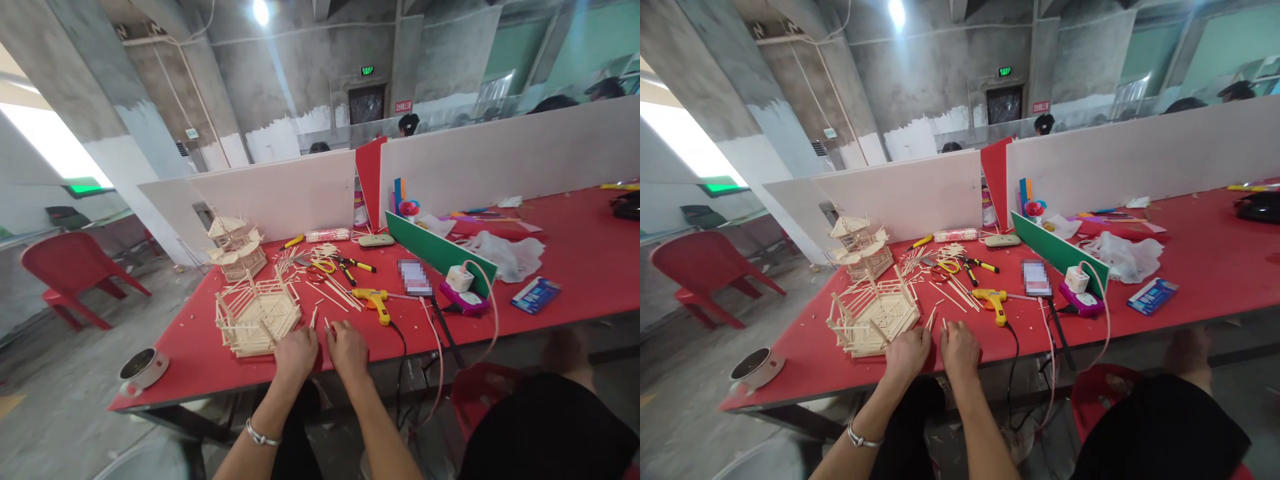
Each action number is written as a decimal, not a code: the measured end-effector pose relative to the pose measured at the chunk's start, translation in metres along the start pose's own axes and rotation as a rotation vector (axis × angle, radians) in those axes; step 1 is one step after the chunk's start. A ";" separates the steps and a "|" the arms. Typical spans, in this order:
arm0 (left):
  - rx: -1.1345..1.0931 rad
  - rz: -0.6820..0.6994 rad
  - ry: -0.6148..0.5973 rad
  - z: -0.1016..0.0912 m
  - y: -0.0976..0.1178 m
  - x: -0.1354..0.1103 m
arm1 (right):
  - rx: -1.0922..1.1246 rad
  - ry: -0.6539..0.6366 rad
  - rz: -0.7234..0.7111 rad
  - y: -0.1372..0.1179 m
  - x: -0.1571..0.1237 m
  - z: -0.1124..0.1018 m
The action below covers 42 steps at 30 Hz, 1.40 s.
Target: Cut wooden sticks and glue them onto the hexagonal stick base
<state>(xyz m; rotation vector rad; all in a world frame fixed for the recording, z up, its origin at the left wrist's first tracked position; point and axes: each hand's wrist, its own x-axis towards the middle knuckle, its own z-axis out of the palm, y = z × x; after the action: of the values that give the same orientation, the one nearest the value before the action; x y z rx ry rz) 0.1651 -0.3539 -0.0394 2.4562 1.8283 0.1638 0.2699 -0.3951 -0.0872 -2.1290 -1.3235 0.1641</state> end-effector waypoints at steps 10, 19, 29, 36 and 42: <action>-0.856 0.047 -0.076 0.006 -0.018 -0.024 | 0.052 0.326 0.064 0.029 0.011 -0.042; -1.772 -0.143 -0.391 -0.007 -0.024 -0.038 | 0.599 0.128 0.098 0.007 0.008 -0.062; -1.823 -0.258 -0.417 -0.017 -0.056 -0.044 | 1.056 -0.297 0.131 -0.069 0.015 -0.025; -1.807 -0.342 -0.201 -0.032 -0.078 -0.030 | 1.179 -0.414 0.127 -0.102 0.031 -0.013; -1.886 -0.315 -0.245 -0.026 -0.085 -0.026 | 1.196 -0.339 0.287 -0.100 0.038 -0.003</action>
<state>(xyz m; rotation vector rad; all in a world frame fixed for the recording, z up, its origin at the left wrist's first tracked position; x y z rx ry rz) 0.0737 -0.3543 -0.0253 0.7734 0.8801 0.9250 0.2135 -0.3336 -0.0205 -1.2277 -0.7129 1.1506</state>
